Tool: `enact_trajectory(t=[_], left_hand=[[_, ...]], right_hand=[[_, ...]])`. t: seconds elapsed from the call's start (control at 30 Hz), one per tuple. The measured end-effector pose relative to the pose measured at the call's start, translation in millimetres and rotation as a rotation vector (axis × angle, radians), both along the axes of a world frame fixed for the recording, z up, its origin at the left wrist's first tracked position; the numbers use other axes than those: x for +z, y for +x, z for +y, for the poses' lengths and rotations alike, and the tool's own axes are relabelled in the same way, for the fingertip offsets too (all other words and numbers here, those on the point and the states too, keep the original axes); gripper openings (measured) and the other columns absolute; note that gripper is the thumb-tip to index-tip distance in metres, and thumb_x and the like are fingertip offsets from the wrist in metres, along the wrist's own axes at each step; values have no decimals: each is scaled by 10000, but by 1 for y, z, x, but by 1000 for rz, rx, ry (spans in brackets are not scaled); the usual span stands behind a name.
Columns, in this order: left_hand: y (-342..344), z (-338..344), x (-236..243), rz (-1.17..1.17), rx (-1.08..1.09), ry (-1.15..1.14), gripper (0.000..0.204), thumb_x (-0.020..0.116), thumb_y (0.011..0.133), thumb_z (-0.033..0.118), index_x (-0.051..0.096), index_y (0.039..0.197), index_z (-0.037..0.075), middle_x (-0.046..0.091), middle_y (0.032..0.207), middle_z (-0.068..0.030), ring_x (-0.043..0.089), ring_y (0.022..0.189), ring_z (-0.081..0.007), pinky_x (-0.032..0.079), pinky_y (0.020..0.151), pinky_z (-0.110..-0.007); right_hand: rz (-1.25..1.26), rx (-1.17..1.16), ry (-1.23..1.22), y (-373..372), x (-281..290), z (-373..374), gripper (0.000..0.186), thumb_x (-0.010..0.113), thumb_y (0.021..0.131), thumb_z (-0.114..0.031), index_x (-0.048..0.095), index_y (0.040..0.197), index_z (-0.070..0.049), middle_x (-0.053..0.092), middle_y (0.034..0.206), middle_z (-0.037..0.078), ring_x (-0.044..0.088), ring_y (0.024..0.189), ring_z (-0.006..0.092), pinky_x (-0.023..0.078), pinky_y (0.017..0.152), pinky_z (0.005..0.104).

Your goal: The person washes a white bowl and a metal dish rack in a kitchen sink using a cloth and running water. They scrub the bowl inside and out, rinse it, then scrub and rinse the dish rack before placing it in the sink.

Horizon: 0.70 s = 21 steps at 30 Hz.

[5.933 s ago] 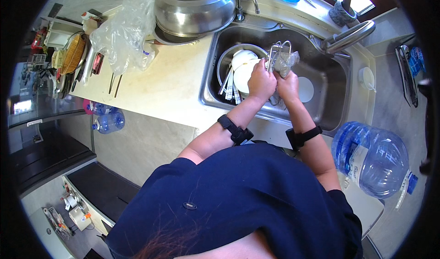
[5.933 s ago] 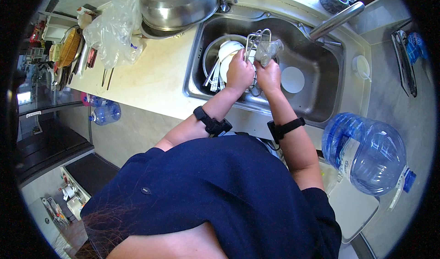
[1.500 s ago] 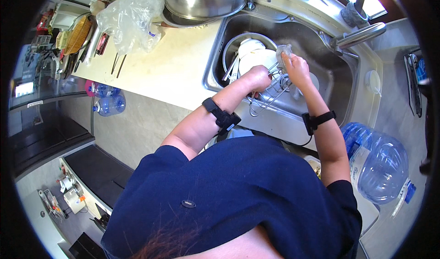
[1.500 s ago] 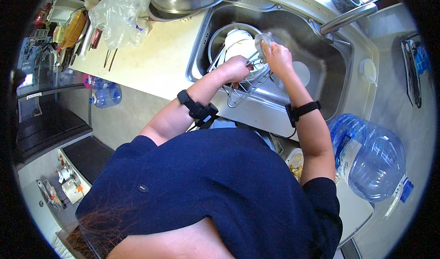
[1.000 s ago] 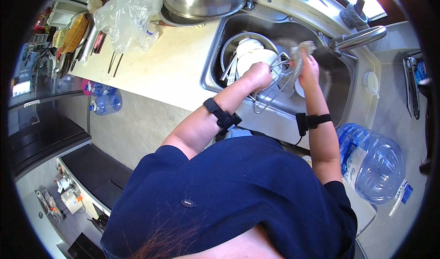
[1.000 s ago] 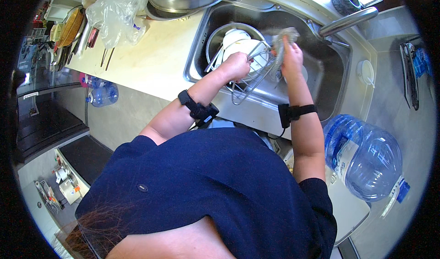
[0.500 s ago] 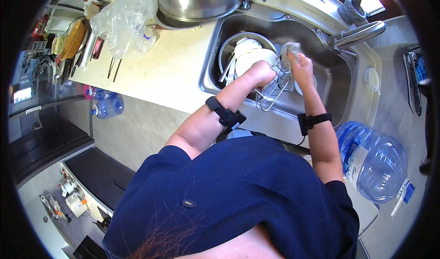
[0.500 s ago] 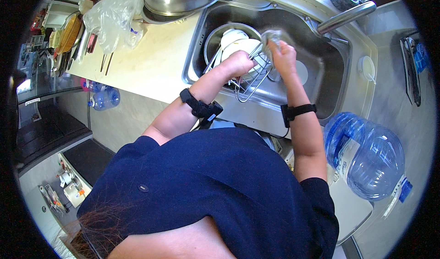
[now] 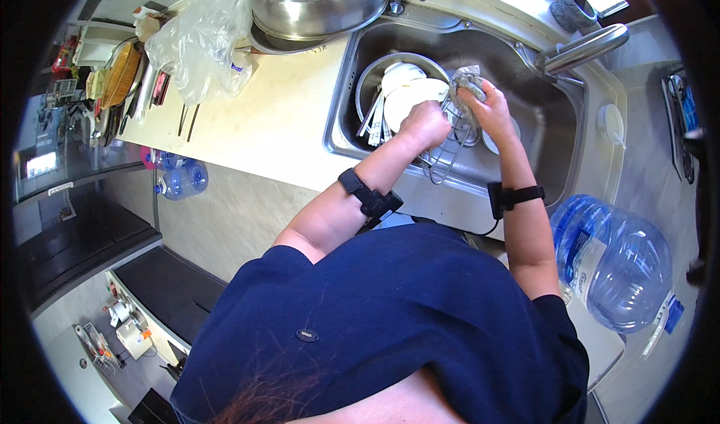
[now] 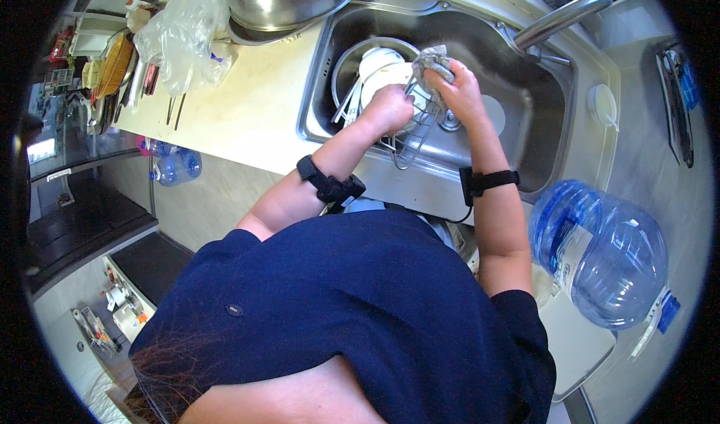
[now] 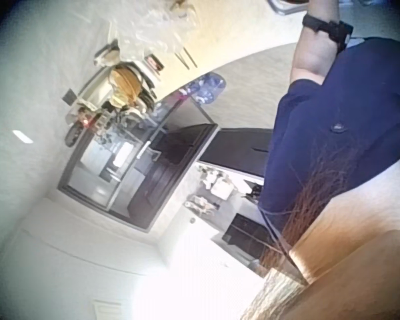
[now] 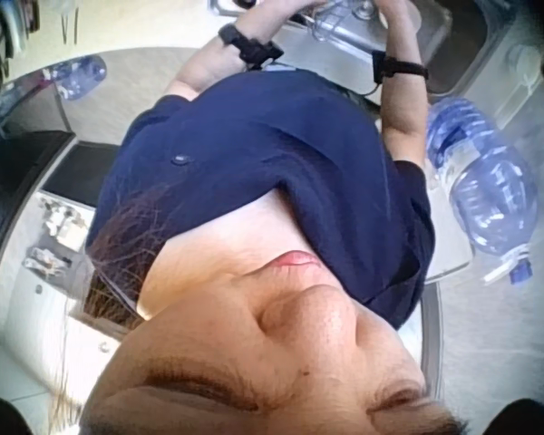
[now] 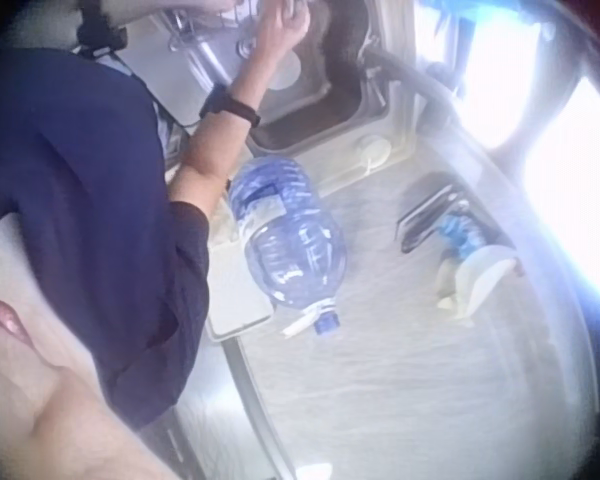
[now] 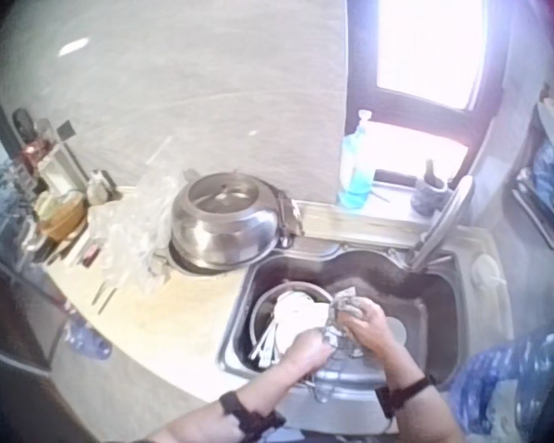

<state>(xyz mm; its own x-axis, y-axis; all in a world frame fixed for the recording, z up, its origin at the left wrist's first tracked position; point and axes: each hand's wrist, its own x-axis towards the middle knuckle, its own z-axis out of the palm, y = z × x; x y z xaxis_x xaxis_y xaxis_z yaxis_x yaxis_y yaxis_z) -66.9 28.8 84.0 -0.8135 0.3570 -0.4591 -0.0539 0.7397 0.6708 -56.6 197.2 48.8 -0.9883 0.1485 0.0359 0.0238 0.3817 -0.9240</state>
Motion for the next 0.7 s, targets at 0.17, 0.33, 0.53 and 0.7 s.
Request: enact_trajectory(t=[0.17, 0.33, 0.53, 0.7], left_hand=[[4, 3, 0, 27, 24, -1, 311, 535, 796, 148, 650, 1034, -17, 642, 1061, -248, 615, 1027, -375, 478, 891, -436], [4, 4, -1, 43, 43, -16, 317, 542, 794, 154, 642, 1033, -28, 642, 1057, -250, 617, 1017, -379, 474, 898, -435], [5, 2, -14, 91, 36, 77, 288, 557, 831, 176, 634, 1016, -31, 655, 934, -248, 634, 909, -379, 490, 834, -441], [2, -1, -14, -202, 153, 295, 246, 543, 838, 157, 615, 954, -48, 650, 844, -241, 654, 657, -339, 543, 649, -406]], right_hand=[[30, -102, 245, -7, 1, -2, 331, 707, 777, -270, 649, 991, -24, 650, 894, 148, 634, 855, 277, 484, 768, 372], [-66, -198, 61, -7, -11, -7, 315, 684, 753, -217, 641, 985, -10, 657, 920, 165, 643, 825, 293, 496, 733, 376], [-72, -123, -13, -6, -6, -3, 279, 694, 779, -164, 660, 1014, -16, 687, 913, 90, 636, 815, 148, 494, 733, 280], [-24, -132, -256, -3, 1, 22, 215, 642, 838, -75, 648, 1040, -4, 688, 950, 65, 629, 792, 111, 490, 728, 253]])
